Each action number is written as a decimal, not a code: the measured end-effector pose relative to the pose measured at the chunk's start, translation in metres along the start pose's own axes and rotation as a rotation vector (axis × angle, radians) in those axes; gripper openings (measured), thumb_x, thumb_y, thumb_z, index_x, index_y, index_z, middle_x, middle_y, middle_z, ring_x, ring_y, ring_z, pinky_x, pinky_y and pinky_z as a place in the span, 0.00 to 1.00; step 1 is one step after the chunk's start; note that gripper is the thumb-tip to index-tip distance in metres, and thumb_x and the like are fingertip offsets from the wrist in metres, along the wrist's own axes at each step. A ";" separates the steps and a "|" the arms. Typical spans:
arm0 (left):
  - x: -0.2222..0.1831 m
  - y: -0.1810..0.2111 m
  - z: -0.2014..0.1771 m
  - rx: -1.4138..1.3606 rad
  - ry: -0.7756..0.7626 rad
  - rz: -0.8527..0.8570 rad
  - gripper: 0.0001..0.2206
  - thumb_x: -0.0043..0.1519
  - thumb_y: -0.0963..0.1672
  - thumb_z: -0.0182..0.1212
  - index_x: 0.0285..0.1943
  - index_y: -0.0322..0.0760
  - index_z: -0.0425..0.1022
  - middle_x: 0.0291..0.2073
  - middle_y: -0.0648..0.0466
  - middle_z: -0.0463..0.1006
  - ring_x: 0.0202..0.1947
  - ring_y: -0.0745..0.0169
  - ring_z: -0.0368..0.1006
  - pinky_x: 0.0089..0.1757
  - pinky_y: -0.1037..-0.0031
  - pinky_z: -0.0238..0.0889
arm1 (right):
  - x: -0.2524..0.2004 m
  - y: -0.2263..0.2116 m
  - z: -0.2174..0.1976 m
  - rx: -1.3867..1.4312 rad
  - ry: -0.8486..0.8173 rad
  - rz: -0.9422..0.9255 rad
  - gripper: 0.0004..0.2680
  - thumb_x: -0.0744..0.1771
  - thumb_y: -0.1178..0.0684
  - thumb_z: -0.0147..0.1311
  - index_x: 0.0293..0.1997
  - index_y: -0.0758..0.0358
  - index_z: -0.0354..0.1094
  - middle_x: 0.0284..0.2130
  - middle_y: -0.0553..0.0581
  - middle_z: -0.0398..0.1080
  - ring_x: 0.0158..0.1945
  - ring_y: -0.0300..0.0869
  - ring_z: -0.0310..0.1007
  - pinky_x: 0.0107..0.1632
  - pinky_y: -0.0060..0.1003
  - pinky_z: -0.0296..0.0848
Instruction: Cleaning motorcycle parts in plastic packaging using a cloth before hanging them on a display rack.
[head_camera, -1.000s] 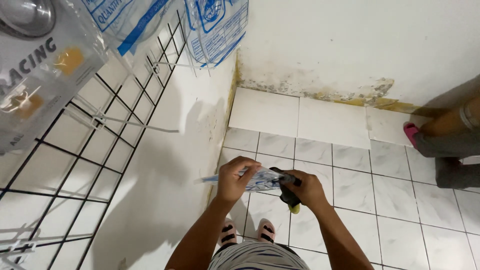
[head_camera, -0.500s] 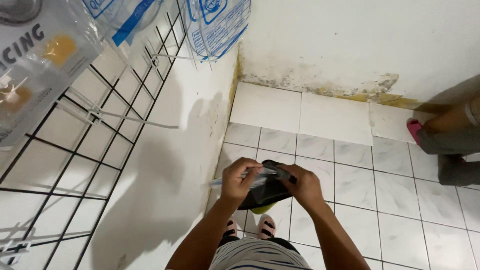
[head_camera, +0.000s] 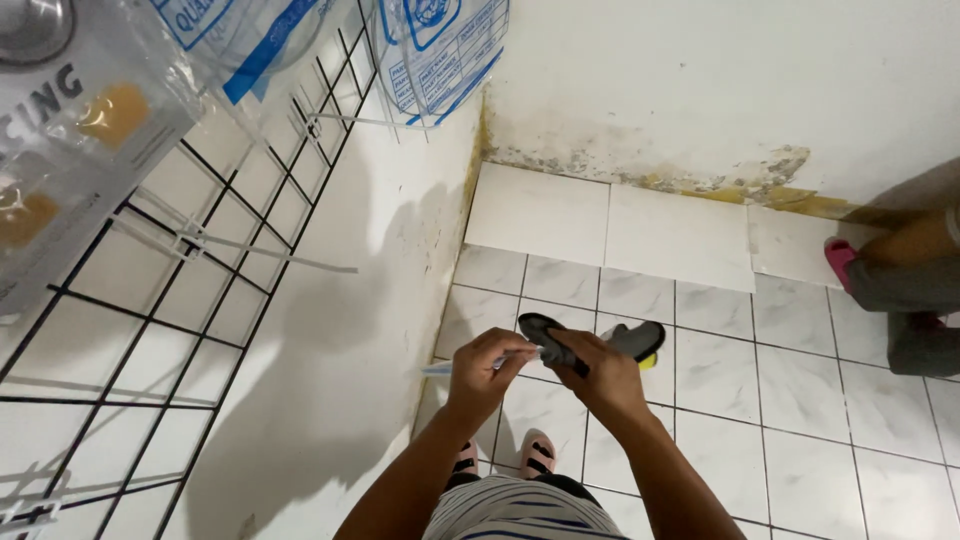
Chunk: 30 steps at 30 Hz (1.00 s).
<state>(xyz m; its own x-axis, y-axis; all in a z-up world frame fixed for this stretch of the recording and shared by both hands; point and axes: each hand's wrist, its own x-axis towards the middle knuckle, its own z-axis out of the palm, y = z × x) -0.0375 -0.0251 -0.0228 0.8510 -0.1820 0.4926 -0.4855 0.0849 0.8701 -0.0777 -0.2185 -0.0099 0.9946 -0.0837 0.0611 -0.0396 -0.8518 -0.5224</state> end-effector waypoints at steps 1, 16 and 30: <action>0.001 -0.009 -0.003 0.000 -0.003 0.002 0.03 0.59 0.35 0.68 0.39 0.32 0.84 0.29 0.48 0.83 0.31 0.55 0.81 0.37 0.67 0.75 | 0.005 0.009 0.000 0.001 0.003 0.001 0.18 0.61 0.47 0.66 0.55 0.29 0.75 0.47 0.37 0.79 0.48 0.45 0.80 0.47 0.45 0.80; 0.018 -0.031 -0.060 0.236 0.118 -0.370 0.11 0.62 0.41 0.62 0.53 0.37 0.80 0.47 0.48 0.84 0.52 0.48 0.78 0.58 0.50 0.61 | 0.039 0.075 -0.021 -0.047 -0.179 0.172 0.16 0.60 0.54 0.66 0.52 0.42 0.78 0.41 0.51 0.82 0.47 0.57 0.81 0.50 0.52 0.79; 0.054 -0.046 -0.012 0.813 -0.954 -0.274 0.17 0.72 0.52 0.45 0.55 0.47 0.79 0.37 0.47 0.85 0.40 0.35 0.82 0.45 0.44 0.73 | 0.069 0.031 -0.045 -0.413 -0.428 -0.184 0.14 0.62 0.46 0.59 0.54 0.36 0.71 0.45 0.43 0.78 0.46 0.54 0.79 0.51 0.52 0.78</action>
<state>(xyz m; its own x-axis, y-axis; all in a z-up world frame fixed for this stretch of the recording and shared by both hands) 0.0332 -0.0273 -0.0365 0.6262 -0.7536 -0.2000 -0.5871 -0.6246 0.5149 -0.0144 -0.2734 0.0164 0.9355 0.2251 -0.2722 0.1873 -0.9695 -0.1582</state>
